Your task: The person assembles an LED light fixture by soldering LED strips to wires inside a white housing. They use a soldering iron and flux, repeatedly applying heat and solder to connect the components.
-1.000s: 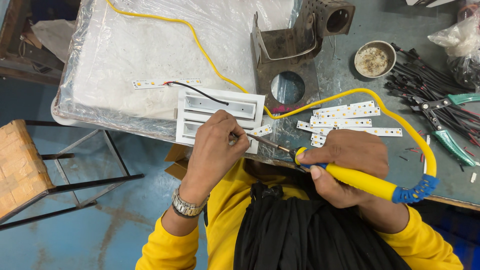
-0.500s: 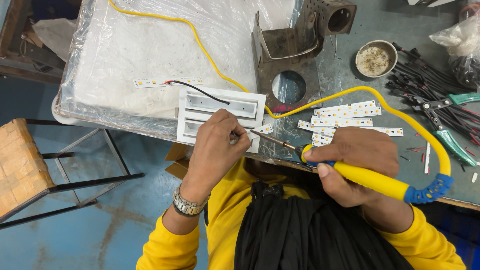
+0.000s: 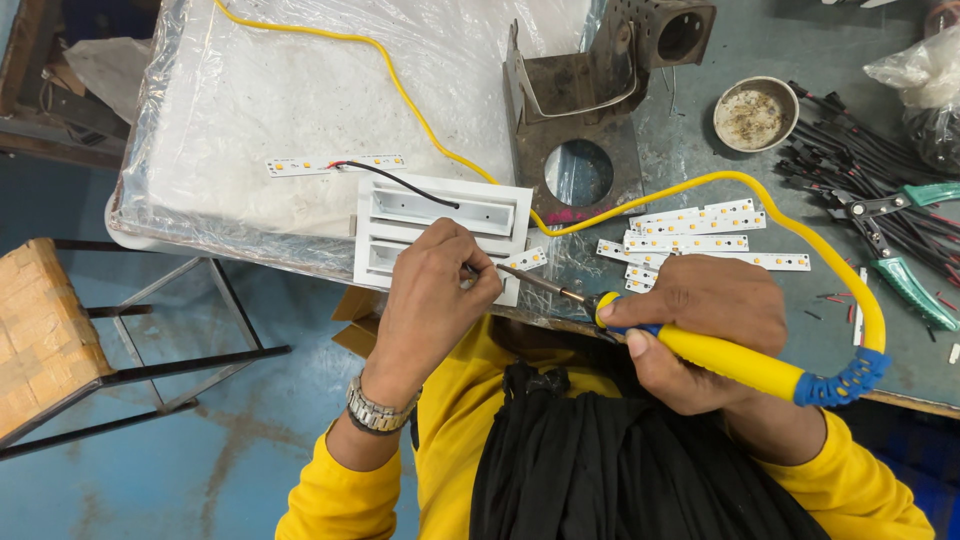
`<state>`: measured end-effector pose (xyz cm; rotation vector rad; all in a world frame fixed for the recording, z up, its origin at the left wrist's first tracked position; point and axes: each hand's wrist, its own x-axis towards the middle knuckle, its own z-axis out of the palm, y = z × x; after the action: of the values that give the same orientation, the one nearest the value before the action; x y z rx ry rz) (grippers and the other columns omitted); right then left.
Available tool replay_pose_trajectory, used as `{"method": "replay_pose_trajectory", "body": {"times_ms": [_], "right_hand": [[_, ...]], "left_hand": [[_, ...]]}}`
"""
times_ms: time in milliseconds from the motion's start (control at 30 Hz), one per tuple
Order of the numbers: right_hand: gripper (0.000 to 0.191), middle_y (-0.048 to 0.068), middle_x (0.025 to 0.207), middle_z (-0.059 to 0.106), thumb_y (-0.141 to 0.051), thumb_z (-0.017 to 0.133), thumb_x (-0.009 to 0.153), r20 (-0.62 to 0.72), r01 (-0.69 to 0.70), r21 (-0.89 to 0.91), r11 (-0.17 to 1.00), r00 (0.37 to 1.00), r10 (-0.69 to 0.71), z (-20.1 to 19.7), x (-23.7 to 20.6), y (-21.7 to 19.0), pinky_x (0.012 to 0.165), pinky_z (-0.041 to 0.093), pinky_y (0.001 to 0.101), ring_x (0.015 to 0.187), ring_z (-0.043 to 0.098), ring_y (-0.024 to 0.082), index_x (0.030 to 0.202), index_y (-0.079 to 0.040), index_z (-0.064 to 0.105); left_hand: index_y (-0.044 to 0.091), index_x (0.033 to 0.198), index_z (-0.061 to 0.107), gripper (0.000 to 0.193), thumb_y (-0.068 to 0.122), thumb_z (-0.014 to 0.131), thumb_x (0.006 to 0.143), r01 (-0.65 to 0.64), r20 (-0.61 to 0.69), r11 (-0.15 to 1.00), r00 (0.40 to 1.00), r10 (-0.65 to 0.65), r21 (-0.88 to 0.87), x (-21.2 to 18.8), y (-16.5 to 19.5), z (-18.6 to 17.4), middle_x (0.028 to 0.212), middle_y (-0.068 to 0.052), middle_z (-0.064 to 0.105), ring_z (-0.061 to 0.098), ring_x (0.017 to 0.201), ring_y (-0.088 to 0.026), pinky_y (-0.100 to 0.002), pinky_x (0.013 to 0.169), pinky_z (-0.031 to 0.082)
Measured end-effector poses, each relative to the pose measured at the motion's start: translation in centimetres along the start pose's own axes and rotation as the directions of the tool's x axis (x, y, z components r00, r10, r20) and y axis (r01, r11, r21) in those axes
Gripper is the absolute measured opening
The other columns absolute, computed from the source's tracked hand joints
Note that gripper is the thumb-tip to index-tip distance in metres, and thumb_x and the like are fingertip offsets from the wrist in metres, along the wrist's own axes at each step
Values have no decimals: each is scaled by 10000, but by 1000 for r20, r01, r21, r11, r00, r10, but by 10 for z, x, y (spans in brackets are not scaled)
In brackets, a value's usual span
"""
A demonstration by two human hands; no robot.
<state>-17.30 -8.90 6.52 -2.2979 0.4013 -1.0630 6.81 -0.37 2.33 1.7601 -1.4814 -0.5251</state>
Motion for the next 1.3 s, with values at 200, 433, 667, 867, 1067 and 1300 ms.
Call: {"method": "replay_pose_trajectory", "body": {"times_ms": [200, 433, 667, 867, 1067, 1300], "right_hand": [[136, 71, 678, 635, -101, 658, 798, -47, -7, 38, 999, 999, 9, -1, -4, 2, 498, 396, 299, 526, 544, 184, 889, -24, 723], [193, 86, 768, 677, -190, 662, 904, -237, -225, 55, 973, 944, 232, -12, -13, -6, 554, 459, 256, 576, 603, 159, 918, -4, 711], [188, 126, 815, 678, -195, 678, 910, -241, -150, 147, 978, 953, 183, -14, -14, 0, 534, 469, 265, 578, 600, 165, 857, -27, 610], [138, 77, 718, 654, -117, 661, 827, -52, -45, 36, 998, 998, 46, -7, -9, 2, 495, 399, 292, 520, 551, 179, 907, -22, 721], [131, 56, 656, 617, -112, 670, 805, -14, -33, 18, 999, 999, 34, -3, -5, 2, 494, 388, 310, 517, 539, 188, 894, -41, 733], [137, 57, 641, 606, -108, 670, 801, -13, -16, 41, 999, 1000, 16, -1, -1, 4, 516, 388, 320, 509, 540, 183, 898, -35, 734]], "left_hand": [[4, 772, 653, 83, 32, 731, 764, 5, 0, 1000, 1000, -5, -11, -1, -2, 1, 840, -110, 620, 658, 691, -248, -355, 636, 537], [2, 770, 662, 82, 32, 737, 757, 6, 8, 1000, 1000, -6, 5, 0, -2, 1, 834, -110, 624, 654, 682, -247, -356, 635, 531], [1, 774, 664, 77, 33, 733, 760, 5, 13, 1000, 1000, -5, -7, 0, 0, -1, 841, -109, 625, 660, 690, -243, -351, 641, 536], [0, 782, 659, 83, 33, 734, 771, -4, 5, 1000, 1000, 4, -9, 0, -1, -1, 841, -110, 623, 658, 695, -248, -352, 641, 533], [3, 778, 658, 80, 32, 732, 769, -6, 2, 1000, 1000, 6, -15, 0, 0, 0, 847, -105, 624, 659, 693, -241, -350, 640, 533], [5, 778, 657, 83, 33, 734, 768, 1, 9, 1000, 1000, 0, -11, 0, 1, -1, 840, -103, 620, 649, 684, -239, -351, 633, 524]]}}
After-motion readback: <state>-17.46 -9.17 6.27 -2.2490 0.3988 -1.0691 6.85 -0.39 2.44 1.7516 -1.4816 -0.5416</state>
